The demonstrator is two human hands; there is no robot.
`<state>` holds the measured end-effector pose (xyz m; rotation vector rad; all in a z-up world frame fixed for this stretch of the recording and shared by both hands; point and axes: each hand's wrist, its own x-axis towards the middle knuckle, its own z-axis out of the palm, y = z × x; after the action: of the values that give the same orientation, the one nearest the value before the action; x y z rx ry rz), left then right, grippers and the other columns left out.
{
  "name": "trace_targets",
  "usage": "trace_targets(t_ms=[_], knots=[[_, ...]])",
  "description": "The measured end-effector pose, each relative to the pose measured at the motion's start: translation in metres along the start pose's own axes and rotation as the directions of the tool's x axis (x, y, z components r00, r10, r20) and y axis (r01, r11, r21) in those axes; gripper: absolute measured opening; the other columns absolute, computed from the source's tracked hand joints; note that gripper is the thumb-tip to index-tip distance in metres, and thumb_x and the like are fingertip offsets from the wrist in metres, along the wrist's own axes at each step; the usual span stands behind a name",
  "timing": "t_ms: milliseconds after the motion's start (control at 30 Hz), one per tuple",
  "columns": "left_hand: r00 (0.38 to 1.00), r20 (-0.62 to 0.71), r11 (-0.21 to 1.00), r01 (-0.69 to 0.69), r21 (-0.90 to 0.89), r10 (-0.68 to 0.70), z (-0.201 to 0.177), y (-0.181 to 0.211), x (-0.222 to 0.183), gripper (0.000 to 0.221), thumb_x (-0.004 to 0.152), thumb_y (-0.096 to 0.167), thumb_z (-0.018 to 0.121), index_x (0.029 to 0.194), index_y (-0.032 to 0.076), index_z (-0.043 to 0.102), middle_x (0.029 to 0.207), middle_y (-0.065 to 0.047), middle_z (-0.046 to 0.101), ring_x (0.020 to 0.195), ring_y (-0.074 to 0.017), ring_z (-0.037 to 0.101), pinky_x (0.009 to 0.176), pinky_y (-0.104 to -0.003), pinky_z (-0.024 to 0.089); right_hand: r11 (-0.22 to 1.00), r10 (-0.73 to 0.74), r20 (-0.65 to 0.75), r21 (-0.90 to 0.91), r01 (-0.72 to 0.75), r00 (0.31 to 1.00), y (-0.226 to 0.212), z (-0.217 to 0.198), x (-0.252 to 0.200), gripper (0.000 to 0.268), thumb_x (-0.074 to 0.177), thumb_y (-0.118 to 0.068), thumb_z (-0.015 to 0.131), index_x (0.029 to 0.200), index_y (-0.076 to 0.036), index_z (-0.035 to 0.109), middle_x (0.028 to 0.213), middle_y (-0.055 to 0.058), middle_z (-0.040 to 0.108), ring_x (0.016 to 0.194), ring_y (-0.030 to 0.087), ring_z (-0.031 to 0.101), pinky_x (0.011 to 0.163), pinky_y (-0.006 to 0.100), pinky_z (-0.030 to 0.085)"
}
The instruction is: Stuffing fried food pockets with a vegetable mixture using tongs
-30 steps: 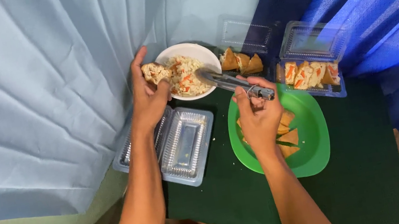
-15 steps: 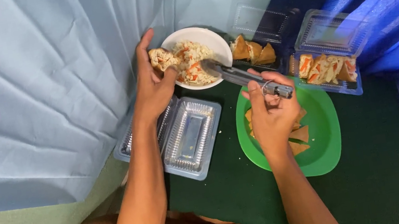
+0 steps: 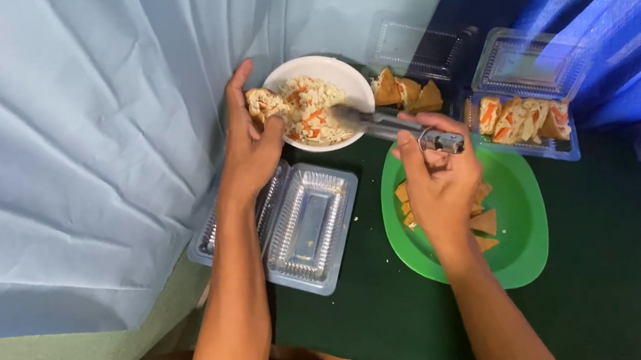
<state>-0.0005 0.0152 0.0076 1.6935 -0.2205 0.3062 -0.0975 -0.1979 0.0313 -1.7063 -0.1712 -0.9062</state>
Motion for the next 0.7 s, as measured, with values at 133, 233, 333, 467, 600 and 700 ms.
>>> trace_targets(t_ms=[133,233,333,467,600,700], knots=[[1.000,0.016,0.999,0.015,-0.034,-0.015,-0.001,0.002,-0.001,0.074,0.088,0.003,0.051,0.158,0.022,0.036,0.130,-0.028,0.060,0.066,-0.0124,0.049,0.067,-0.028,0.052,0.997,-0.081,0.046,0.006,0.081,0.996,0.000,-0.003,0.026,0.026,0.101,0.001,0.069,0.124,0.003,0.056,0.115,0.029,0.071,0.093,0.029,0.074,0.075,0.038,0.067],[0.999,0.028,0.999,0.034,0.010,-0.034,-0.003,0.003,-0.002,0.077,0.089,0.009,0.055,0.160,0.027,0.034,0.107,-0.018,0.063,0.074,-0.0201,0.060,0.071,-0.033,0.053,0.985,-0.155,0.206,-0.036,0.166,0.966,-0.014,-0.008,0.049,0.030,0.099,0.007,0.072,0.124,0.010,0.056,0.114,0.031,0.071,0.088,0.032,0.074,0.070,0.039,0.066],[0.997,0.049,0.998,0.062,0.015,-0.063,-0.001,-0.002,-0.002,0.077,0.090,0.015,0.060,0.160,0.032,0.033,0.110,-0.021,0.067,0.076,-0.0225,0.064,0.074,-0.038,0.053,0.935,-0.173,0.352,-0.235,0.266,0.920,-0.013,-0.017,0.064,0.029,0.100,0.005,0.074,0.126,0.013,0.064,0.060,-0.002,0.049,0.044,0.008,0.031,0.047,0.023,0.022],[0.992,0.123,0.942,0.006,-0.336,0.038,-0.001,-0.013,-0.001,0.073,0.091,-0.003,0.060,0.157,0.012,0.034,0.117,-0.017,0.060,0.093,-0.0193,0.063,0.071,-0.029,0.059,0.982,-0.182,0.349,0.011,0.190,0.919,0.012,-0.019,0.084,0.028,0.105,0.002,0.068,0.127,0.013,0.054,0.114,0.035,0.068,0.090,0.039,0.073,0.069,0.040,0.062],[0.990,0.138,0.957,0.010,-0.289,0.031,-0.006,-0.009,0.000,0.065,0.090,-0.002,0.054,0.153,0.010,0.043,0.115,-0.015,0.067,0.101,-0.0186,0.063,0.088,-0.035,0.059,0.982,-0.187,0.382,0.102,0.160,0.905,0.027,-0.007,0.102,0.029,0.104,-0.002,0.073,0.125,0.010,0.057,0.113,0.031,0.070,0.097,0.038,0.074,0.071,0.036,0.061],[0.986,0.167,0.974,0.023,-0.225,0.016,-0.011,0.009,-0.006,0.068,0.085,-0.004,0.046,0.152,0.006,0.034,0.130,-0.019,0.054,0.108,-0.0221,0.057,0.096,-0.030,0.049,0.999,-0.039,0.503,0.037,0.024,0.863,0.005,0.001,0.107,0.029,0.100,0.007,0.064,0.127,0.002,0.054,0.120,0.014,0.069,0.085,0.012,0.058,0.080,0.023,0.052]])
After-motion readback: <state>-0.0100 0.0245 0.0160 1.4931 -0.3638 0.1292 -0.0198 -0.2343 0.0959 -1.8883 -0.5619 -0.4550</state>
